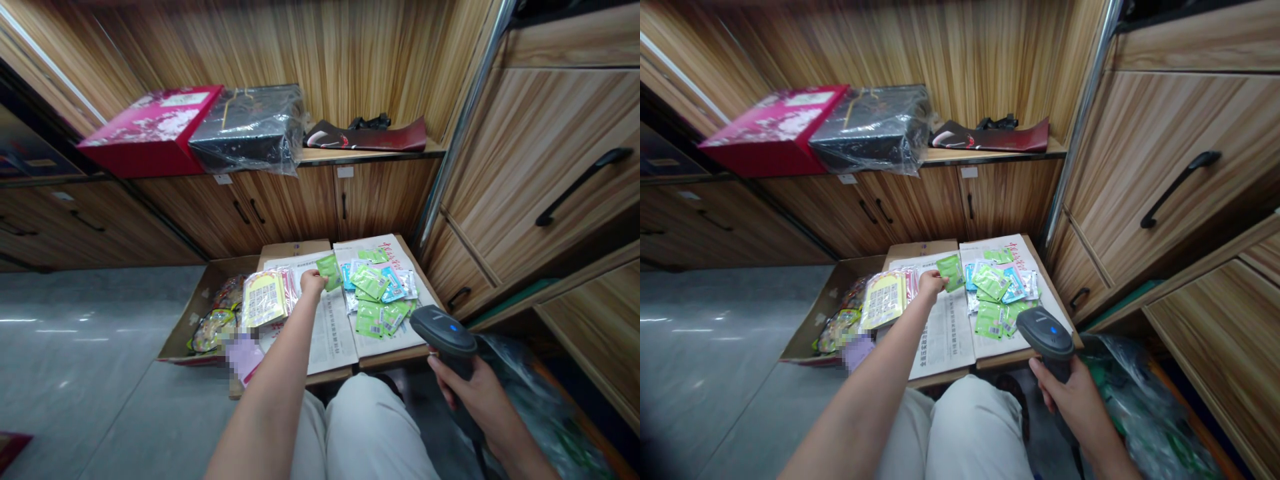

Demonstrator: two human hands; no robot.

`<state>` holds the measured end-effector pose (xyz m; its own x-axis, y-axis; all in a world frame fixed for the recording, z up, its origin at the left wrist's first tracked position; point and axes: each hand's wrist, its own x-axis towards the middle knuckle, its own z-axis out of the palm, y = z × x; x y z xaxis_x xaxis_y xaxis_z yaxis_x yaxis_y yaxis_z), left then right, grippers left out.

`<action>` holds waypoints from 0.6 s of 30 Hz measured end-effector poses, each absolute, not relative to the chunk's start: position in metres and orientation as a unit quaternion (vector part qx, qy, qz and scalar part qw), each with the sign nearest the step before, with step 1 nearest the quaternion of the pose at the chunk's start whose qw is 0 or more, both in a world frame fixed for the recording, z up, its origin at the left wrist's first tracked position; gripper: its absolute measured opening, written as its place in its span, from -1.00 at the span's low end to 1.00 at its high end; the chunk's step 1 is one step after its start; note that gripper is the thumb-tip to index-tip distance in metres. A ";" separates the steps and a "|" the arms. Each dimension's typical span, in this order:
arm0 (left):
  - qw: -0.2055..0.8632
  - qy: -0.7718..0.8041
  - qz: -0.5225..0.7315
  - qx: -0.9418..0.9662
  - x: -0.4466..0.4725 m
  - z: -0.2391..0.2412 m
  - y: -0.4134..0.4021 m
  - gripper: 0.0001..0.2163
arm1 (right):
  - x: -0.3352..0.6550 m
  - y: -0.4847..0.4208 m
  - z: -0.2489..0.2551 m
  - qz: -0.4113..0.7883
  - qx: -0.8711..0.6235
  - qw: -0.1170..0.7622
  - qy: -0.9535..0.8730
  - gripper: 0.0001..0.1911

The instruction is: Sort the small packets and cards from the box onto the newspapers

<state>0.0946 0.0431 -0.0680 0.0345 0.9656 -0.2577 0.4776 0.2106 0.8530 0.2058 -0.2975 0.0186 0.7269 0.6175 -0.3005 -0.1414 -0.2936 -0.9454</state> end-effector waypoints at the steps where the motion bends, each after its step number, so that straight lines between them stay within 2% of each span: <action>1: 0.470 0.620 0.295 0.554 0.099 -0.066 0.041 -0.84 | 0.204 -0.297 0.020 0.331 -0.731 0.573 -0.165 -0.54; 7: 0.544 0.557 0.372 0.505 0.118 -0.052 0.031 -0.84 | 0.199 -0.297 0.020 0.330 -0.730 0.571 -0.179 -0.59; 12: 0.630 0.511 0.367 0.454 0.128 -0.042 0.022 -0.83 | 0.201 -0.296 0.018 0.337 -0.721 0.572 -0.198 -0.58; 18: 0.647 0.503 0.352 0.453 0.135 -0.044 0.014 -0.81 | 0.202 -0.297 0.022 0.344 -0.720 0.570 -0.197 -0.58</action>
<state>0.1352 0.0141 -0.0437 0.2470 0.9101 -0.3326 0.0002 0.3432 0.9393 0.2016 -0.2969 0.0217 0.6859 0.6754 -0.2707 -0.1084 -0.2731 -0.9559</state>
